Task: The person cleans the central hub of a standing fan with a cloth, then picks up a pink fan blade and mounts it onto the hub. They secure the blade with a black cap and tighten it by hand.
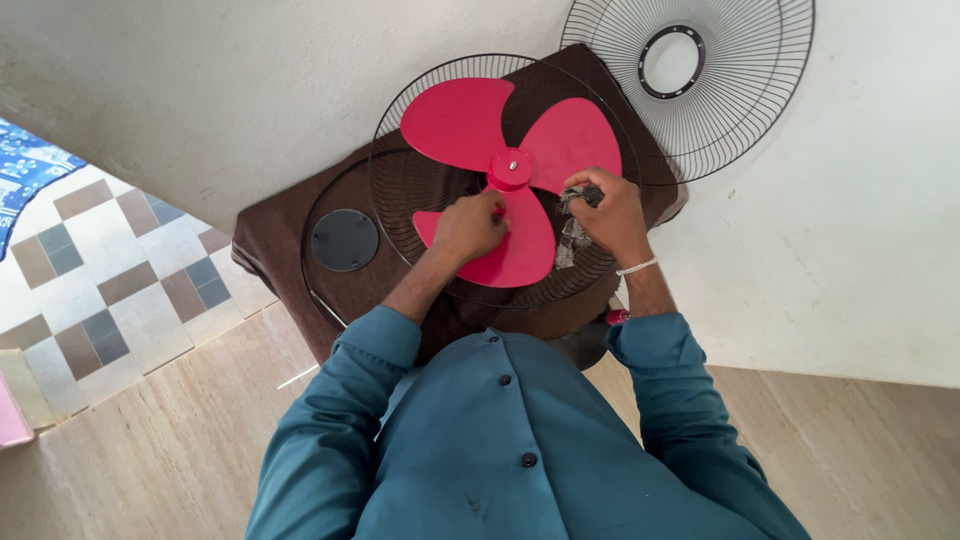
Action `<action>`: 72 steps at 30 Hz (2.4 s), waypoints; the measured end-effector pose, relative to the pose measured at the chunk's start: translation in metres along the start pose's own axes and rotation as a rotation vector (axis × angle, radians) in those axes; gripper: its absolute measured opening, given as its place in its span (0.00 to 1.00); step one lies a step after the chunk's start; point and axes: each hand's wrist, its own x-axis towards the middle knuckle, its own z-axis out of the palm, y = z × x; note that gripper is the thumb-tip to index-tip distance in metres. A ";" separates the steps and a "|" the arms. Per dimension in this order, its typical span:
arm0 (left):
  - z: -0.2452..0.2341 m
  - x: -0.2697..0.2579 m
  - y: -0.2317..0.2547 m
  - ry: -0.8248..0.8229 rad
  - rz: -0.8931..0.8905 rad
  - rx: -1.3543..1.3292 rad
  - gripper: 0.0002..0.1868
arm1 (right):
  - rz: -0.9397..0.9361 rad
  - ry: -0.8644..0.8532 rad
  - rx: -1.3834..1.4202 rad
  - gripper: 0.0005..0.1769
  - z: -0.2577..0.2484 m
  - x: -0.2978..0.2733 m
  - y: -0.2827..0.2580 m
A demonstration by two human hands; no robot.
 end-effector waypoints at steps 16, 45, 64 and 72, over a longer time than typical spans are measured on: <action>-0.053 -0.036 0.033 0.249 0.090 -0.035 0.17 | -0.046 -0.642 -0.108 0.21 0.034 -0.046 -0.042; -0.076 -0.031 -0.029 -0.260 -0.072 -1.552 0.41 | -0.039 0.102 -0.078 0.12 -0.019 -0.035 -0.069; -0.053 -0.045 0.010 -0.486 0.205 -1.912 0.27 | -0.332 0.115 -0.024 0.19 0.030 -0.036 -0.134; -0.033 -0.036 0.005 -0.338 0.186 -2.009 0.25 | -0.488 0.187 -0.116 0.17 0.054 -0.029 -0.136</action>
